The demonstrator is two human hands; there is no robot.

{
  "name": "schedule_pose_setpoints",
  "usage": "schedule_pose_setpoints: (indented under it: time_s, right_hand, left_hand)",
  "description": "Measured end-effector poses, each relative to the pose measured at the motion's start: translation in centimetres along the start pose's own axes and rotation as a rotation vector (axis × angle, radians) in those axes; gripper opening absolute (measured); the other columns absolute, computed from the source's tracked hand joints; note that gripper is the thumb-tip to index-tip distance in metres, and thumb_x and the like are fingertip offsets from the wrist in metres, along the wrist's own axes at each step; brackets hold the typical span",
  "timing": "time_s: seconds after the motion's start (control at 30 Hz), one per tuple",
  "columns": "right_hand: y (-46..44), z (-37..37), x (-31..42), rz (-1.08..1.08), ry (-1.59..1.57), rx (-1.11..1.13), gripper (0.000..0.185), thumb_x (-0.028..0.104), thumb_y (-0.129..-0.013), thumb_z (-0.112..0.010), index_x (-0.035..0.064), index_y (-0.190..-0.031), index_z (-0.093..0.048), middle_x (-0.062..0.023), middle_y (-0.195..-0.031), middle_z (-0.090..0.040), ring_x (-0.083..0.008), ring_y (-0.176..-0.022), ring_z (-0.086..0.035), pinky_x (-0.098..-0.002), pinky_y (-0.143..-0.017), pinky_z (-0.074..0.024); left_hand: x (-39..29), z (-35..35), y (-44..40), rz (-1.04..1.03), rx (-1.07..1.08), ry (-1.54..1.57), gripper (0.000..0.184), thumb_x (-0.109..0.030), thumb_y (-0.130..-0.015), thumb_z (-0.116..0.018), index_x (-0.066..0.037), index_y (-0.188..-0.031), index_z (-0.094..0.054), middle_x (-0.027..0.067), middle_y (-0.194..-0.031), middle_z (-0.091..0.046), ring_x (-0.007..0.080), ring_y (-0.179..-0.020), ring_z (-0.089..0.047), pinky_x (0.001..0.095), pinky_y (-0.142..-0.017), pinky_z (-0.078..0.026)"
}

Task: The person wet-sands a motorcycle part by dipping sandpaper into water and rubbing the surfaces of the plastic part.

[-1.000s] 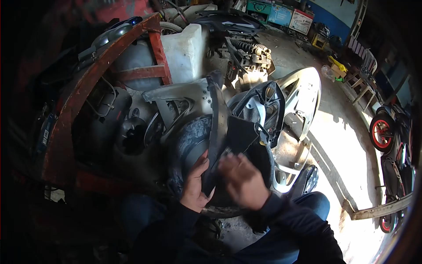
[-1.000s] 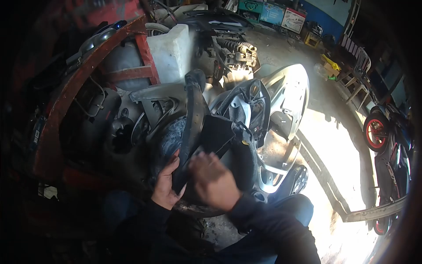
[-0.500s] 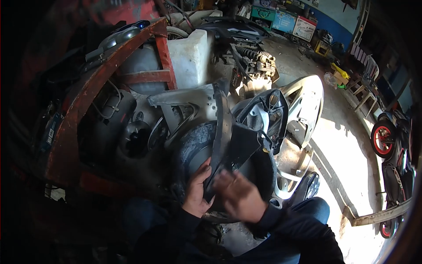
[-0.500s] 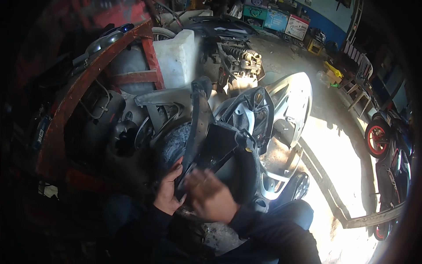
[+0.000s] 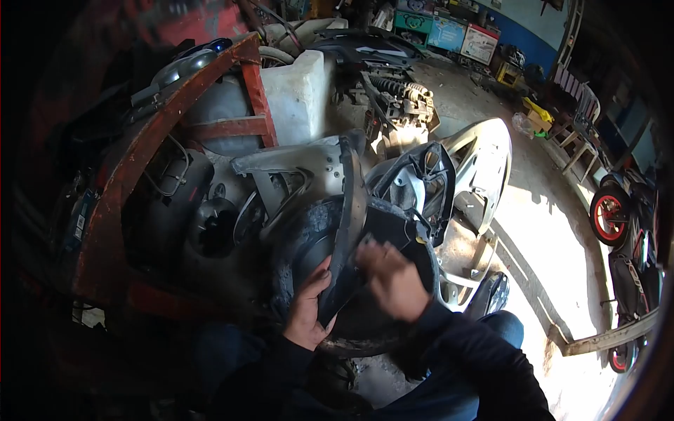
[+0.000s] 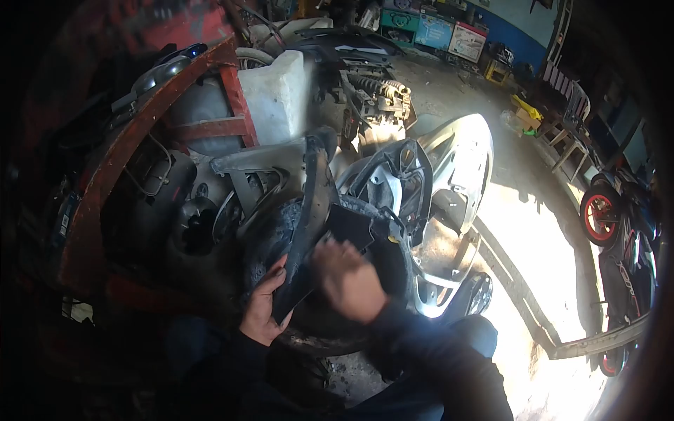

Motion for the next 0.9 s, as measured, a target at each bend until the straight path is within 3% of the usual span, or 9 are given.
schedule_pose_setpoints:
  time_s: [0.1,0.17,0.2,0.33,0.43,0.57,0.67,0.83,0.9]
  right_hand:
    - [-1.5,1.5,-3.8,-0.226,-0.051,-0.035,0.043,0.009,-0.082,-0.053,0.0017,-0.123,-0.060,-0.0172,-0.130,-0.059,-0.0343,-0.127,-0.052,-0.0484,-0.114,-0.0321]
    - [0.2,-0.3,3.0,0.123,0.012,0.045,0.042,0.008,-0.083,-0.053,0.0023,-0.124,-0.059,-0.0174,-0.133,-0.057,-0.0342,-0.130,-0.050,-0.0490,-0.113,-0.0323]
    - [0.2,-0.8,2.1,0.115,-0.017,0.112,0.043,0.008,-0.083,-0.052,0.0031,-0.125,-0.059,-0.0171,-0.136,-0.055,-0.0347,-0.132,-0.047,-0.0495,-0.113,-0.0321]
    - [-3.3,0.9,-5.8,-0.200,-0.035,0.039,0.040,0.008,-0.086,-0.051,0.0010,-0.125,-0.058,-0.0203,-0.132,-0.056,-0.0383,-0.126,-0.051,-0.0499,-0.113,-0.0330]
    - [-1.0,-0.5,1.5,0.109,-0.059,0.076,0.041,0.006,-0.086,-0.050,0.0000,-0.126,-0.057,-0.0223,-0.133,-0.055,-0.0377,-0.128,-0.049,-0.0487,-0.113,-0.0320]
    - [-3.4,-0.2,-6.7,-0.384,0.061,0.025,0.041,0.007,-0.085,-0.054,0.0001,-0.126,-0.057,-0.0197,-0.134,-0.055,-0.0356,-0.131,-0.047,-0.0486,-0.112,-0.0324]
    - [0.8,-1.2,4.4,0.021,0.051,-0.025,0.040,0.006,-0.084,-0.056,0.0011,-0.124,-0.059,-0.0186,-0.129,-0.059,-0.0406,-0.125,-0.051,-0.0485,-0.111,-0.0354]
    - [-0.7,1.6,-6.6,-0.169,0.232,-0.227,0.041,0.011,-0.083,-0.060,-0.0030,-0.121,-0.059,-0.0263,-0.120,-0.060,-0.0417,-0.123,-0.051,-0.0502,-0.108,-0.0371]
    - [0.6,0.7,2.8,0.000,0.176,-0.168,0.043,0.010,-0.080,-0.061,-0.0026,-0.121,-0.058,-0.0257,-0.123,-0.059,-0.0416,-0.123,-0.051,-0.0518,-0.109,-0.0355]
  left_hand:
    - [-0.3,-1.1,-0.2,-0.033,0.077,0.040,0.039,-0.008,-0.097,-0.050,-0.006,-0.136,-0.052,0.0102,-0.127,-0.060,0.0220,-0.116,-0.059,0.0361,-0.103,-0.046]
    - [-0.8,-0.1,-0.3,-0.045,0.055,-0.022,0.044,-0.008,-0.096,-0.049,-0.001,-0.139,-0.046,0.0127,-0.131,-0.058,0.0215,-0.119,-0.058,0.0356,-0.105,-0.045]
    - [-0.7,0.2,-0.2,-0.041,0.056,-0.021,0.044,-0.009,-0.096,-0.049,0.000,-0.139,-0.046,0.0128,-0.131,-0.058,0.0218,-0.119,-0.057,0.0363,-0.105,-0.045]
    - [-1.4,-0.8,0.0,-0.070,0.088,0.017,0.044,-0.008,-0.096,-0.050,0.000,-0.139,-0.046,0.0133,-0.130,-0.058,0.0228,-0.119,-0.058,0.0371,-0.105,-0.044]
    - [-1.5,1.0,0.1,-0.091,-0.016,-0.022,0.044,-0.008,-0.096,-0.050,0.000,-0.139,-0.046,0.0140,-0.129,-0.059,0.0237,-0.118,-0.058,0.0378,-0.104,-0.045]
    - [-1.2,0.1,0.2,-0.127,0.097,-0.012,0.044,-0.008,-0.095,-0.050,0.002,-0.138,-0.046,0.0142,-0.129,-0.059,0.0245,-0.118,-0.058,0.0382,-0.102,-0.046]
    - [-1.0,1.5,0.0,-0.114,-0.007,-0.061,0.042,-0.010,-0.095,-0.050,-0.003,-0.137,-0.049,0.0125,-0.130,-0.058,0.0249,-0.120,-0.057,0.0393,-0.103,-0.045]
    - [-1.1,0.7,0.3,-0.130,-0.032,0.016,0.043,-0.009,-0.095,-0.051,0.001,-0.137,-0.049,0.0145,-0.130,-0.058,0.0243,-0.116,-0.060,0.0370,-0.101,-0.047]
    - [-1.2,0.2,-0.3,-0.141,-0.034,0.030,0.042,-0.009,-0.095,-0.052,-0.001,-0.137,-0.050,0.0134,-0.129,-0.059,0.0237,-0.115,-0.060,0.0365,-0.099,-0.048]
Point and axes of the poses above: each hand's wrist, its own y-axis away from the middle knuckle, its own z-axis out of the back of the hand, x = y × z, the point moved 9 cm from there along -y, towards the middle knuckle
